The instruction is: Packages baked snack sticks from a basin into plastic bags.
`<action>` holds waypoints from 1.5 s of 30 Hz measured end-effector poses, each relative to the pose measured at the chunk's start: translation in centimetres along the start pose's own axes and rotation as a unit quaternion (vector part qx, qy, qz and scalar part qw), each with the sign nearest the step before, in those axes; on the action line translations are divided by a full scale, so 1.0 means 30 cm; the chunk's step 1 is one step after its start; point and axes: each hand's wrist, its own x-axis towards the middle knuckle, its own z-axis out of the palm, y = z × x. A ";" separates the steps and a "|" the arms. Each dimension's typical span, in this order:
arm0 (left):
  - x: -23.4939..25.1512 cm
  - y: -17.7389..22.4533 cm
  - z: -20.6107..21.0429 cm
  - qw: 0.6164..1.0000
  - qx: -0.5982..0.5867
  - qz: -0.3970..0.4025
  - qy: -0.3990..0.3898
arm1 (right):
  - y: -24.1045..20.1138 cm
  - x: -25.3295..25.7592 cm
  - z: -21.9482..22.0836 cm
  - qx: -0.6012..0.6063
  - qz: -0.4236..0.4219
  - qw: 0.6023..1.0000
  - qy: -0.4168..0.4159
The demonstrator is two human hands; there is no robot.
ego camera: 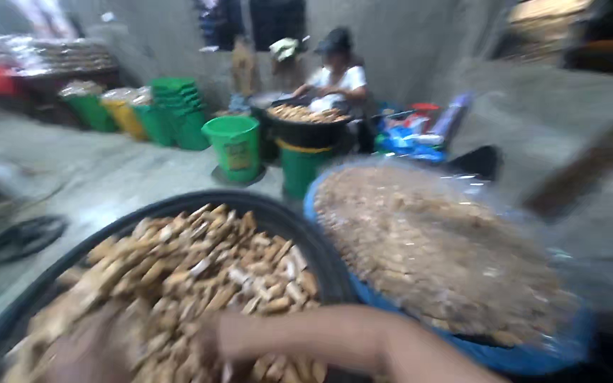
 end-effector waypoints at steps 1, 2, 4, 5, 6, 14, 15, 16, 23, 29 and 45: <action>0.005 0.050 -0.004 1.000 0.006 -0.008 -0.008 | 0.029 -0.001 -0.019 -0.007 0.008 0.999 -0.043; 0.012 0.091 0.003 0.999 0.021 -0.026 -0.042 | 0.053 -0.002 -0.041 -0.032 0.023 0.995 -0.091; 0.034 0.130 0.038 0.975 0.060 -0.083 -0.198 | 0.050 0.009 -0.094 -0.090 0.076 0.980 -0.158; 0.045 0.119 0.070 0.957 0.074 -0.092 -0.264 | 0.039 0.026 -0.123 -0.093 0.093 0.978 -0.160; 0.046 0.101 0.099 0.945 0.075 -0.090 -0.307 | 0.027 0.040 -0.156 -0.068 0.091 0.984 -0.136; 0.042 0.100 0.103 0.957 -0.152 -0.087 -0.231 | -0.134 0.094 -0.290 0.011 0.023 0.999 -0.020; 0.039 0.106 0.100 0.961 -0.155 -0.091 -0.210 | -0.146 0.101 -0.279 -0.056 -0.007 0.998 0.014; 0.036 0.113 0.098 0.966 -0.153 -0.092 -0.185 | -0.148 0.108 -0.262 -0.125 -0.050 0.990 0.052; 0.021 0.158 0.103 0.988 -0.146 -0.041 -0.040 | -0.221 0.115 -0.323 -0.086 0.007 0.996 -0.006; -0.004 0.165 0.011 0.938 -0.325 0.071 0.101 | -0.214 0.098 -0.378 -0.095 -0.076 0.992 0.044; 0.017 -0.103 0.010 0.752 -0.447 -0.415 0.251 | 0.064 0.303 -0.045 -0.343 -0.274 0.873 -0.213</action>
